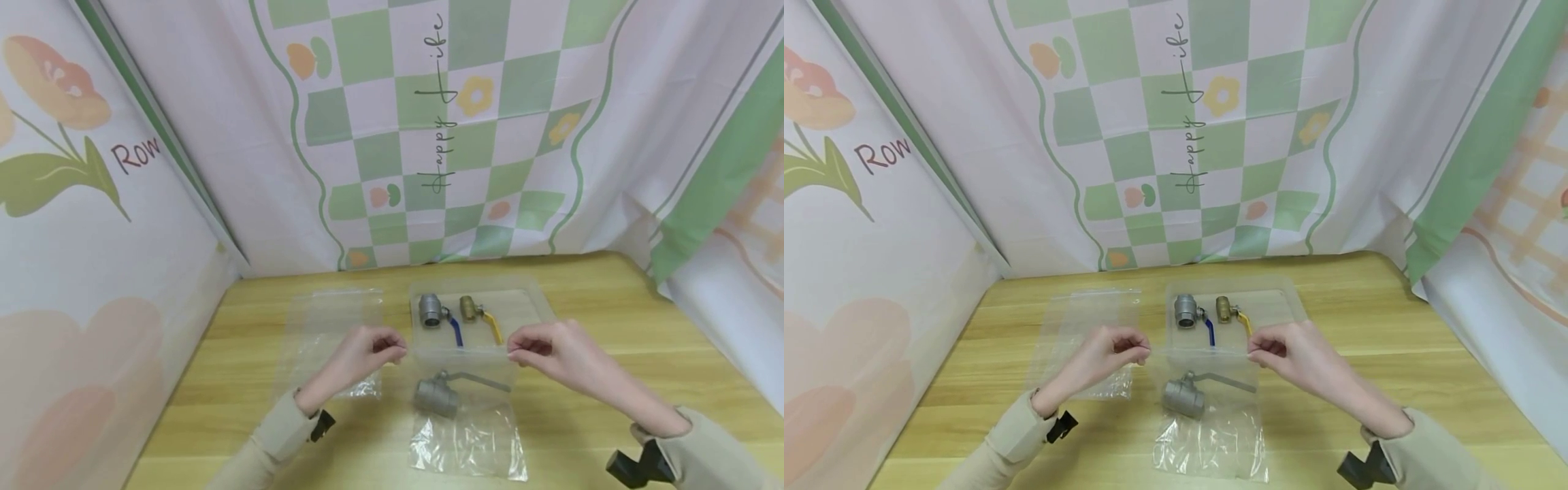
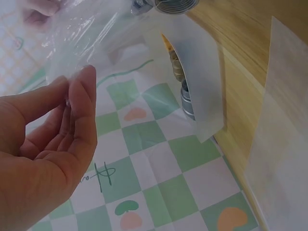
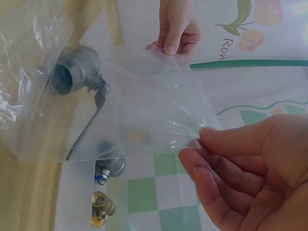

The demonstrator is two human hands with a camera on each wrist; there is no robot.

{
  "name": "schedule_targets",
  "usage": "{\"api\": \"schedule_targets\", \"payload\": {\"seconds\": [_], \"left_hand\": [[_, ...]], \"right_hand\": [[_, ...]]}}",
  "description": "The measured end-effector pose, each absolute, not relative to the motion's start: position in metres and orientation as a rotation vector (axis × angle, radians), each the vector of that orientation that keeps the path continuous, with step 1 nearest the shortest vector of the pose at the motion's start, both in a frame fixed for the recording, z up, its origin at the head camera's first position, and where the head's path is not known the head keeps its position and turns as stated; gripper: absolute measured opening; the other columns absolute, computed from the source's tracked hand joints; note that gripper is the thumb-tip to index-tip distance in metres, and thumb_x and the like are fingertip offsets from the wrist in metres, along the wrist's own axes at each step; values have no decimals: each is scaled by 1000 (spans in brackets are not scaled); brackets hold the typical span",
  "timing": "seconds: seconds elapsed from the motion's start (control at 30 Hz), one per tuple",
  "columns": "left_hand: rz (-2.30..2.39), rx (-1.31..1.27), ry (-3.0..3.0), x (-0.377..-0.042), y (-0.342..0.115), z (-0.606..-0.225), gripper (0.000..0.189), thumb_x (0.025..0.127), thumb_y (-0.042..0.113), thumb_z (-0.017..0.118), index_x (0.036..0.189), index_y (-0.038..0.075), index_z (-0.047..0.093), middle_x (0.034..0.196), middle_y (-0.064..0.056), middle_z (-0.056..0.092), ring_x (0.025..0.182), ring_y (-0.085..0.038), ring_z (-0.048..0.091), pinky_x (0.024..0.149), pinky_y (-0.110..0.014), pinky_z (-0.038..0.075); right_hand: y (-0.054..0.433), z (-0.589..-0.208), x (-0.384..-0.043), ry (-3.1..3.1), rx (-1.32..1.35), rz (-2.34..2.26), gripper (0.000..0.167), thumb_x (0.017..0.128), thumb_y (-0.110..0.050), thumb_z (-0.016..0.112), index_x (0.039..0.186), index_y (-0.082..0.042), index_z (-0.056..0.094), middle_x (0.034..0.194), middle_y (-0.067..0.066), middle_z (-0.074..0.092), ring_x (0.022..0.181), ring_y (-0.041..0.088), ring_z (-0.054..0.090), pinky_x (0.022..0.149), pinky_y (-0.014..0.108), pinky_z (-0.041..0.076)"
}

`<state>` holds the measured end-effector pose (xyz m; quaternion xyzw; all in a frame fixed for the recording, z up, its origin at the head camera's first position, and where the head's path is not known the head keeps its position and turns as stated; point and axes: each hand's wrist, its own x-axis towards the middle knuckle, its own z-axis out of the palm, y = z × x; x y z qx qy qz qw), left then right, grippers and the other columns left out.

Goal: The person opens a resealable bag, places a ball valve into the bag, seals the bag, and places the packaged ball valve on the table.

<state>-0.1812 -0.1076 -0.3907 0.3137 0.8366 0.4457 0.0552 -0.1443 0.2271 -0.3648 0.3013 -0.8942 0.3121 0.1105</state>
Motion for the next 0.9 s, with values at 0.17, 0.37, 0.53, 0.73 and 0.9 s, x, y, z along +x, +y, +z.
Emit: {"api": "schedule_targets", "payload": {"seconds": [0.17,0.37,0.53,0.73,0.9], "left_hand": [[1284,1037,2633,-179,-106,-392,9,94,9,64,94,1,70,80,-11,71,66,4,56,60,-15,56],[1258,1077,2682,-177,-103,-392,5,92,4,65,95,1,68,84,-10,71,74,-8,64,70,-13,57],[1190,1083,2704,-175,-98,-392,12,90,4,67,101,0,68,90,-9,72,80,-13,67,73,-12,56],[1216,1148,2691,-176,-91,-393,11,89,6,70,98,0,71,88,-10,74,77,-11,68,72,-11,57],[1245,1182,2714,-176,-90,-393,7,88,5,71,94,1,71,85,-9,74,74,-9,66,71,-13,58]], "right_hand": [[225,-365,-144,-2591,874,854,11,80,-6,78,85,-15,73,75,-9,72,66,-11,56,55,14,54],[223,-366,-143,-2585,857,851,12,81,-5,77,88,-14,74,77,-7,73,67,-11,57,55,14,55],[222,-367,-144,-2604,848,861,10,81,-7,77,88,-13,73,77,-7,73,68,-11,57,57,14,55],[222,-368,-144,-2617,850,905,10,82,-8,77,87,-15,72,77,-8,72,68,-10,57,57,14,55],[221,-369,-144,-2615,859,965,12,82,-11,78,87,-16,70,77,-9,70,68,-9,57,57,15,55]]}}
